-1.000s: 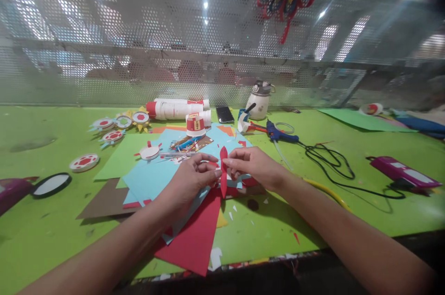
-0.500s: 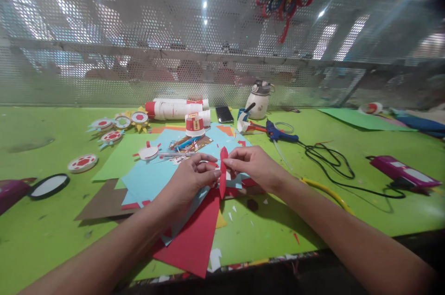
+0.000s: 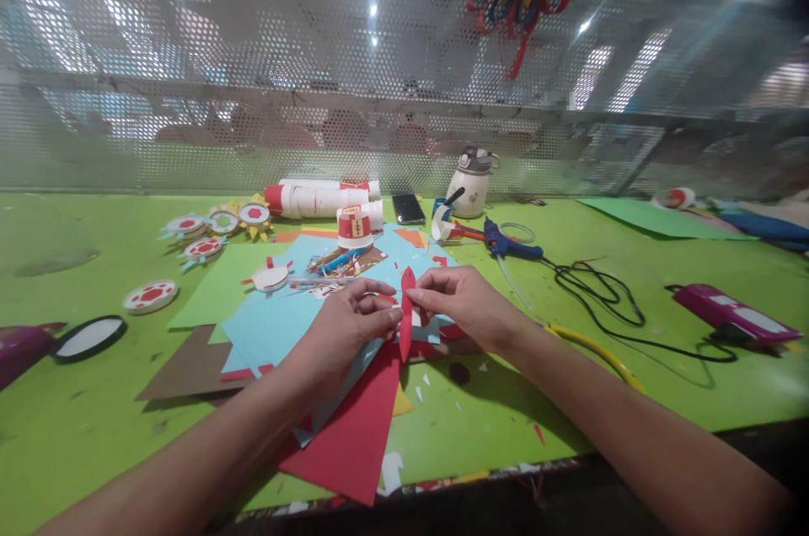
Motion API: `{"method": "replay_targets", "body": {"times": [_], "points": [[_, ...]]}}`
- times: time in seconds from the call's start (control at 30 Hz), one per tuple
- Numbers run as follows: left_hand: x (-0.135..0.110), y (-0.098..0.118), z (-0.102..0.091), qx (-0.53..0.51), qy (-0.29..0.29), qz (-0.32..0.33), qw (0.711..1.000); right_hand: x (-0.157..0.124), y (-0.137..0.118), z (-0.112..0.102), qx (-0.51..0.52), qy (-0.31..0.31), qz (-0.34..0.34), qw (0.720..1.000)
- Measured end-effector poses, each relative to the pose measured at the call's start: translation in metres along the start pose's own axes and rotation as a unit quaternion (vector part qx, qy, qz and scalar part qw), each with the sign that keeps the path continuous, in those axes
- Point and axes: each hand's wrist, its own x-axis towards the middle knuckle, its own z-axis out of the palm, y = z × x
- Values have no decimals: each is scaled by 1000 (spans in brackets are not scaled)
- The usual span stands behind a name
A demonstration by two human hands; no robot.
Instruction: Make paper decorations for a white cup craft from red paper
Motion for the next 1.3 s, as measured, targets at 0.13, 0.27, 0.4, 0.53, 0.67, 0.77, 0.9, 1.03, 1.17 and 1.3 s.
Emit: {"method": "replay_targets", "body": {"times": [0.13,0.27,0.4,0.53,0.67,0.77,0.9,1.03,1.17,1.3], "points": [[-1,1,1,10,4,3,1000,0,0,0,-2,0,0,1000],[-2,1,1,12,5,2,1000,0,1,0,2,0,9,1000],[-1,1,1,11,4,3,1000,1,2,0,4,-1,1,1000],[-1,2,1,8,8,0,1000,1,1,-1,8,-2,7,1000],[-2,2,1,12,9,2,1000,0,1,0,20,-3,19,1000],[-2,2,0,14,6,5,1000,-1,1,-1,15,-7,30,999],[-2,1,-1,15,6,3,1000,0,2,-2,7,-10,22,1000],[-1,0,-2,16,5,2,1000,0,1,-2,7,-16,23,1000],[-1,-2,-3,15,0,6,1000,-1,0,-3,-2,-20,12,1000],[-1,-2,-2,18,-3,10,1000,0,2,-3,-12,-24,-3,1000]]}}
